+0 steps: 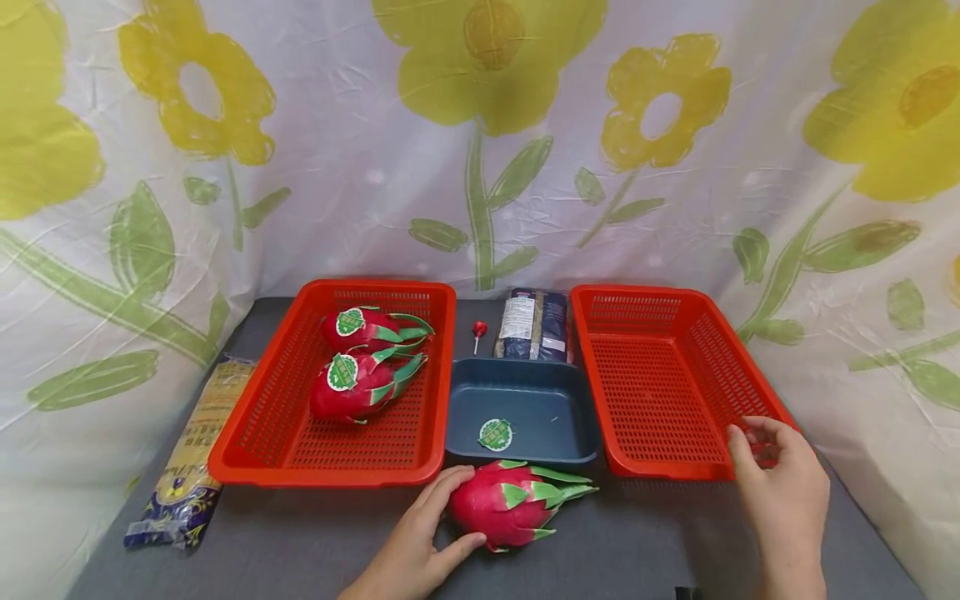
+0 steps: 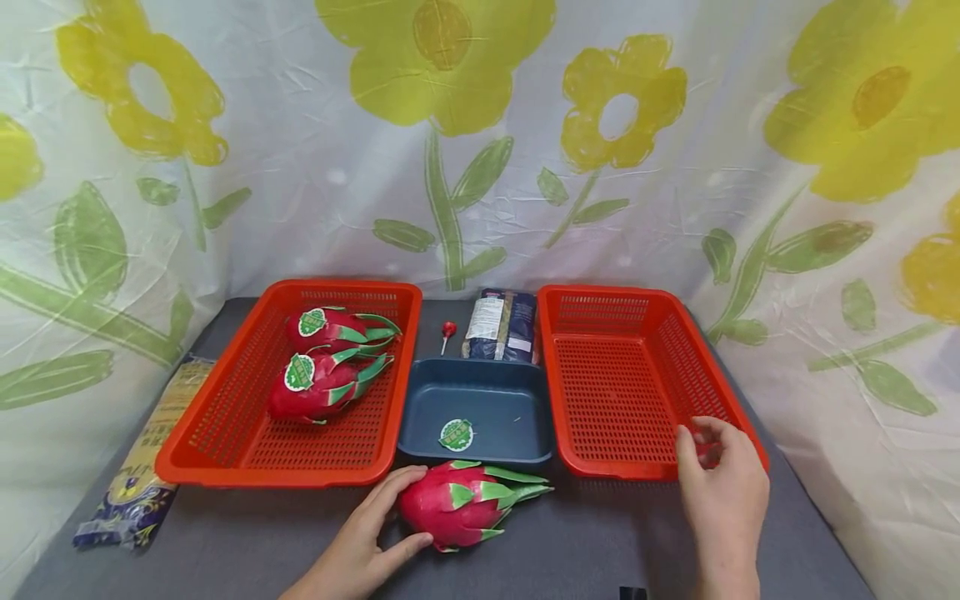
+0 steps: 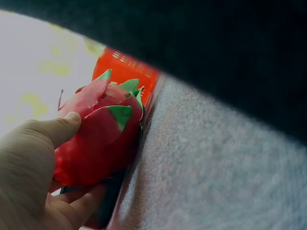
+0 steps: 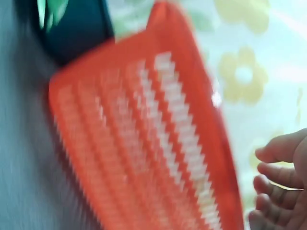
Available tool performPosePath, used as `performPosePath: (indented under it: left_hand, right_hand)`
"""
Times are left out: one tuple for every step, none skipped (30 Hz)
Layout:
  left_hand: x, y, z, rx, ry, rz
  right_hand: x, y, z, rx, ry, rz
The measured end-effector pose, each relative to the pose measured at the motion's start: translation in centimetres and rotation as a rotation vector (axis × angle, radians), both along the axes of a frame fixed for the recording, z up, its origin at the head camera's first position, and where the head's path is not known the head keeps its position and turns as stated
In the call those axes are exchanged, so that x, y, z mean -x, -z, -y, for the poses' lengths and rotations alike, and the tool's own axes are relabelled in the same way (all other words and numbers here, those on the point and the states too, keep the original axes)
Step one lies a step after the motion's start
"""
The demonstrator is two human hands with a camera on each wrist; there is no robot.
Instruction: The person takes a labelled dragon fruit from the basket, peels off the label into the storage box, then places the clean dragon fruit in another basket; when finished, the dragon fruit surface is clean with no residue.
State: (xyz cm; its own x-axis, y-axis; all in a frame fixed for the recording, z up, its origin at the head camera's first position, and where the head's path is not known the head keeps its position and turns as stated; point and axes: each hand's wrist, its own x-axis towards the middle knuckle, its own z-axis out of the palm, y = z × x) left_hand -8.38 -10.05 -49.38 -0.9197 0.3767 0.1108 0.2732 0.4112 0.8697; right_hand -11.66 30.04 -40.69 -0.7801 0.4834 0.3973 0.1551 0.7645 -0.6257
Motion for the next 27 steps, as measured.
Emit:
performPosePath:
  left_hand:
    - [0.0,0.0,0.0,0.004,0.000,0.002]
    - [0.0,-0.1,0.0,0.006,0.002,0.007]
    - [0.0,-0.1,0.0,0.007,0.006,0.011]
    - [0.0,-0.1,0.0,0.012,0.010,0.013]
    - [0.0,-0.1,0.0,0.016,0.016,0.015]
    - [0.0,-0.2,0.0,0.020,0.024,0.015]
    - [-0.1,-0.2,0.0,0.026,0.031,0.014]
    - [-0.2,-0.2,-0.1,0.028,0.038,0.015]
    - [-0.2,-0.2,-0.1,0.033,0.042,0.016]
    - [-0.3,-0.2,-0.1,0.043,0.045,0.015]
    - [-0.3,-0.2,-0.2,0.052,0.046,0.016]
    - [-0.4,-0.3,-0.2,0.064,0.046,0.015]
    - [-0.4,-0.4,-0.3,0.082,0.045,0.004]
    - [-0.5,-0.5,-0.4,0.103,0.042,-0.010]
    - [-0.5,-0.7,-0.5,0.127,0.040,-0.028]
    - [-0.6,-1.0,-0.6,0.149,0.040,-0.057]
    - [-0.6,-1.2,-0.8,0.168,0.035,-0.081]
    - [-0.6,-1.5,-1.0,0.184,0.032,-0.105]
    - [-0.6,-1.8,-1.2,0.197,0.027,-0.129]
    - [-0.6,-2.2,-1.4,0.210,0.021,-0.151]
    - [-0.5,-2.5,-1.7,0.221,0.017,-0.174]
    - [-0.5,-2.7,-2.0,0.233,0.012,-0.192]
    - [-0.4,-3.0,-2.3,0.247,0.009,-0.202]
    - [-0.3,-3.2,-2.5,0.262,0.011,-0.218]
    - [-0.2,-3.4,-2.8,0.280,0.013,-0.240]
    - [-0.1,-3.6,-3.1,0.298,0.014,-0.261]
    - [0.0,-3.8,-3.3,0.316,0.014,-0.273]
  right_hand:
    - [0.1,0.3,-0.8,-0.008,0.030,0.003]
    - [0.2,0.7,-1.7,-0.009,0.056,0.003]
    - [0.4,1.1,-2.5,-0.013,0.085,-0.002]
    - [0.4,1.5,-3.2,-0.011,0.113,-0.016]
    - [0.5,1.9,-3.9,-0.002,0.146,-0.017]
    - [0.5,2.3,-4.6,0.009,0.173,-0.025]
    - [0.5,2.7,-5.1,0.028,0.198,-0.028]
    - [0.6,3.1,-5.6,0.066,0.221,-0.021]
    - [0.6,3.4,-6.1,0.113,0.239,-0.005]
    - [0.7,3.6,-6.5,0.189,0.244,0.014]
    - [0.7,3.8,-6.7,0.253,0.252,0.045]
    - [0.8,4.0,-6.9,0.321,0.254,0.063]
    - [0.9,4.2,-7.0,0.388,0.258,0.081]
    - [1.0,4.3,-7.1,0.445,0.260,0.088]
    - [1.1,4.5,-7.2,0.489,0.258,0.077]
    - [1.1,4.6,-7.1,0.537,0.256,0.056]
    - [1.1,4.7,-7.1,0.551,0.261,0.037]
    - [1.1,4.8,-7.1,0.577,0.262,0.010]
    - [1.2,4.9,-7.1,0.596,0.264,-0.014]
    - [1.2,4.9,-7.1,0.618,0.264,-0.036]
    - [1.2,4.9,-7.0,0.639,0.262,-0.053]
    - [1.3,4.9,-7.0,0.653,0.262,-0.062]
    - [1.3,5.0,-7.0,0.654,0.259,-0.069]
    - [1.4,5.0,-7.0,0.665,0.256,-0.076]
    - [1.4,5.0,-7.0,0.675,0.251,-0.085]
    - [1.4,5.0,-7.0,0.687,0.246,-0.093]
    - [1.5,5.0,-6.9,0.693,0.243,-0.099]
